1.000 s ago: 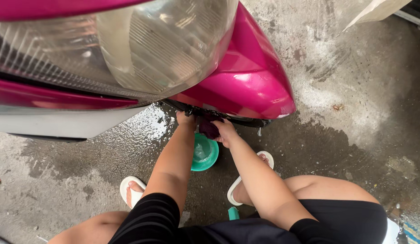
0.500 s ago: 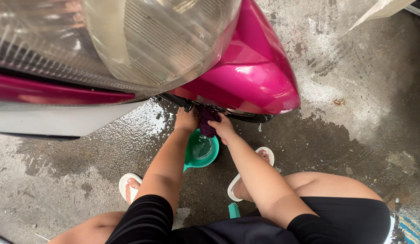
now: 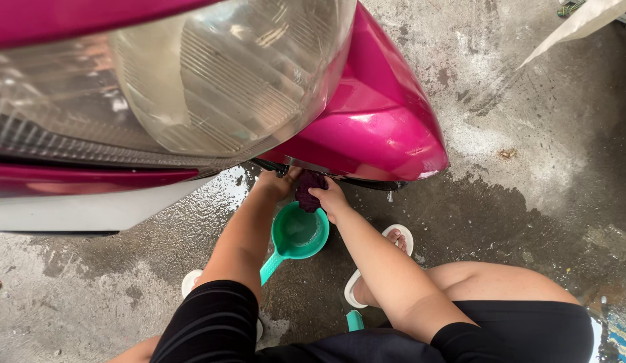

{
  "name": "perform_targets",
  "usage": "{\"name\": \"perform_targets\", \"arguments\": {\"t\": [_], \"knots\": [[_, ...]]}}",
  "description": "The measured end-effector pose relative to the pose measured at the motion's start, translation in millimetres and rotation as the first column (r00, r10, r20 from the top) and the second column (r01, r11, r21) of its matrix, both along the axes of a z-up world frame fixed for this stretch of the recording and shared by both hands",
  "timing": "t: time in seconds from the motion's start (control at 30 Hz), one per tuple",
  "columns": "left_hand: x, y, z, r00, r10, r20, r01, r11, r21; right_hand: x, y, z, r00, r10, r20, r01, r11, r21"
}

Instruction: The person washes the front wheel and lower body panels of a pink motorcycle using a purple cloth and a green scoop. They repeatedly dip the cloth into the scoop, wipe the wheel rim and brake disc, then wipe the adjacent bodywork, continuing this cycle throughout the clip.

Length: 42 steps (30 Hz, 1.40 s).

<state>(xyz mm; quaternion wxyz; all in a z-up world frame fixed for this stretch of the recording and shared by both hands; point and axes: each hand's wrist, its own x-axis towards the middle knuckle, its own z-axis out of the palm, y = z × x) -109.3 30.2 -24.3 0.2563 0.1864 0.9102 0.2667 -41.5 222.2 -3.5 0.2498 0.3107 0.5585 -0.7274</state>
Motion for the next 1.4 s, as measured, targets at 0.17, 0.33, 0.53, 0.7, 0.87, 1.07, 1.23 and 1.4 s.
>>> {"name": "perform_targets", "arguments": {"t": [0.17, 0.33, 0.53, 0.7, 0.87, 1.07, 1.23, 1.4], "knots": [[4.9, 24.5, 41.3, 0.877, 0.446, 0.178, -0.44, 0.895, -0.077, -0.3, 1.3, 0.6, 0.999, -0.01, 0.047, 0.011, 1.0, -0.014], [8.6, 24.8, 10.7, 0.999, -0.002, -0.051, -0.002, 0.996, -0.086, 0.7, 3.3, -8.3, 0.998, -0.023, 0.053, 0.015, 0.989, 0.149], [-17.7, 1.1, 5.0, 0.996, 0.063, -0.066, -0.082, 0.939, -0.335, 0.8, -0.6, -13.8, 0.993, 0.043, -0.114, -0.028, 0.992, 0.124], [-10.4, 2.7, -2.8, 0.954, 0.227, -0.198, -0.281, 0.906, -0.317, -3.9, -5.0, 1.3, 0.992, 0.101, -0.08, -0.086, 0.981, 0.173], [3.5, -0.5, -16.0, 0.956, 0.185, -0.229, -0.281, 0.805, -0.523, -7.5, -4.7, 15.0, 0.967, 0.246, -0.058, -0.221, 0.934, 0.28], [52.1, -5.1, 10.7, 0.821, 0.496, -0.283, -0.549, 0.822, -0.151, -16.1, -5.8, 31.9, 0.87, 0.47, -0.146, -0.428, 0.869, 0.248], [94.0, -28.6, 66.6, 0.724, 0.686, -0.078, -0.672, 0.726, 0.149, -24.1, -19.2, 55.5, 0.581, 0.719, -0.382, -0.528, 0.69, 0.495], [129.2, -45.5, 80.1, 0.548, 0.749, 0.371, -0.831, 0.538, 0.142, -28.4, -23.2, 83.3, 0.692, 0.664, -0.284, -0.547, 0.739, 0.393]]}}
